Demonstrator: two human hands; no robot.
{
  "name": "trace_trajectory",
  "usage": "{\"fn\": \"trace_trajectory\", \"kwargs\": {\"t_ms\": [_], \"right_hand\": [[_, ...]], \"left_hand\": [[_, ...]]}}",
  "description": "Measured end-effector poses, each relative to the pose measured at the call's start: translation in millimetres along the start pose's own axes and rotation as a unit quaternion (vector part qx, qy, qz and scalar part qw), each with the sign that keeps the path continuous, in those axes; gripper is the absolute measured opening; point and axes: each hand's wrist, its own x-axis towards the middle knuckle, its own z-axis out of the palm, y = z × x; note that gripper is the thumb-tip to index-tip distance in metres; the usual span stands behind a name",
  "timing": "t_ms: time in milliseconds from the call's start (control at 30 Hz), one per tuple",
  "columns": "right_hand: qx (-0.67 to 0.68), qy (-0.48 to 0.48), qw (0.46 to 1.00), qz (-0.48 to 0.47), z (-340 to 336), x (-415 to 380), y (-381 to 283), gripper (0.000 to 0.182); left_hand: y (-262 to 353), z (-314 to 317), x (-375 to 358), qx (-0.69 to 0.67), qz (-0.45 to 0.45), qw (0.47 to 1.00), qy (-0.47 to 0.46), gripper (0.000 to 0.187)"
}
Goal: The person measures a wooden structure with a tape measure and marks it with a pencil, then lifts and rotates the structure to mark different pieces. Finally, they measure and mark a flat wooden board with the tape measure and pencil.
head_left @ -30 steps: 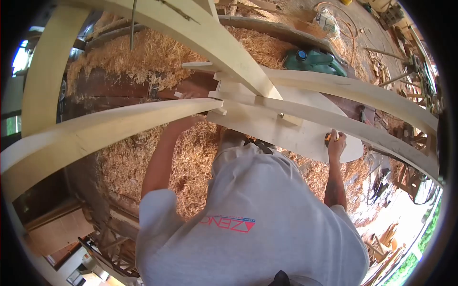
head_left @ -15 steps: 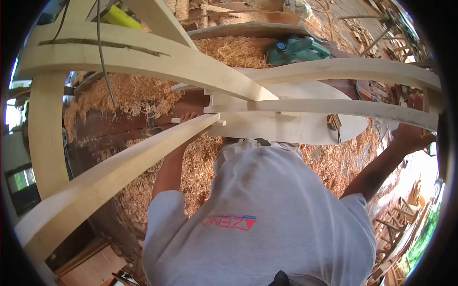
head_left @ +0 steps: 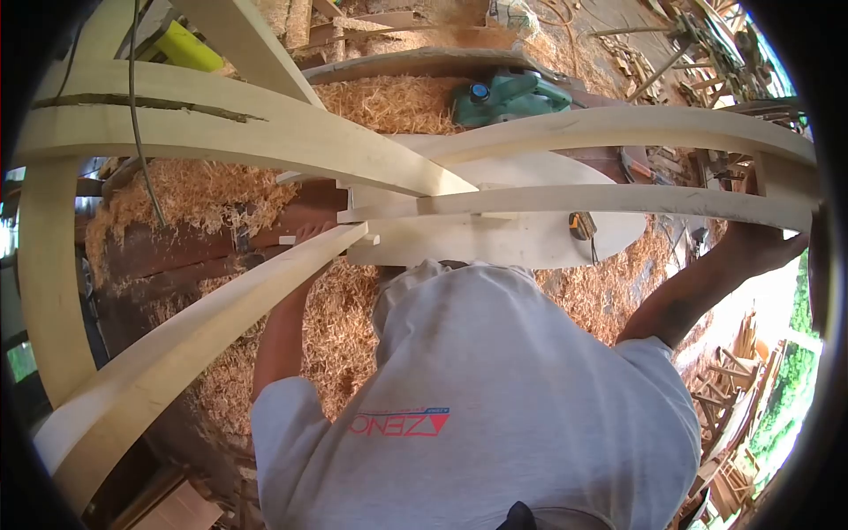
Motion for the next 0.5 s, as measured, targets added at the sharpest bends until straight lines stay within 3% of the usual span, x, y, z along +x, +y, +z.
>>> {"fn": "trace_trajectory", "kwargs": {"t_ms": [200,267,300,400,433,467,500], "right_hand": [[0.028,0.006,0.999,0.028,-15.5,10.2,-8.3,0.049],[-0.099,0.116,0.987,-0.057,-1.7,2.1,-5.8,0.034],[-0.23,0.117,0.96,-0.11,9.5,-9.4,-3.5,0.028],[-0.177,0.084,0.973,-0.121,-7.9,0.2,2.3,0.03],[-0.394,0.01,0.88,-0.265,-20.3,4.9,6.1,0.034],[-0.391,0.015,0.879,-0.272,-29.3,11.6,9.6,0.034],[-0.303,0.054,0.926,-0.217,-19.3,9.3,10.3,0.035]], "left_hand": [[-8.1,2.2,0.2,0.056,0.046,0.997,0.022,0.021],[-12.9,0.0,-0.6,0.052,0.037,0.998,0.002,0.02],[-13.6,-1.4,-1.9,0.052,0.029,0.998,-0.007,0.02],[-14.6,-3.5,0.3,0.047,0.015,0.998,-0.026,0.02],[-15.0,-2.1,1.6,0.047,0.007,0.998,-0.034,0.02],[-15.0,-0.8,2.4,0.047,-0.006,0.998,-0.041,0.02],[-14.3,2.5,2.6,0.047,-0.022,0.997,-0.05,0.019]]}}
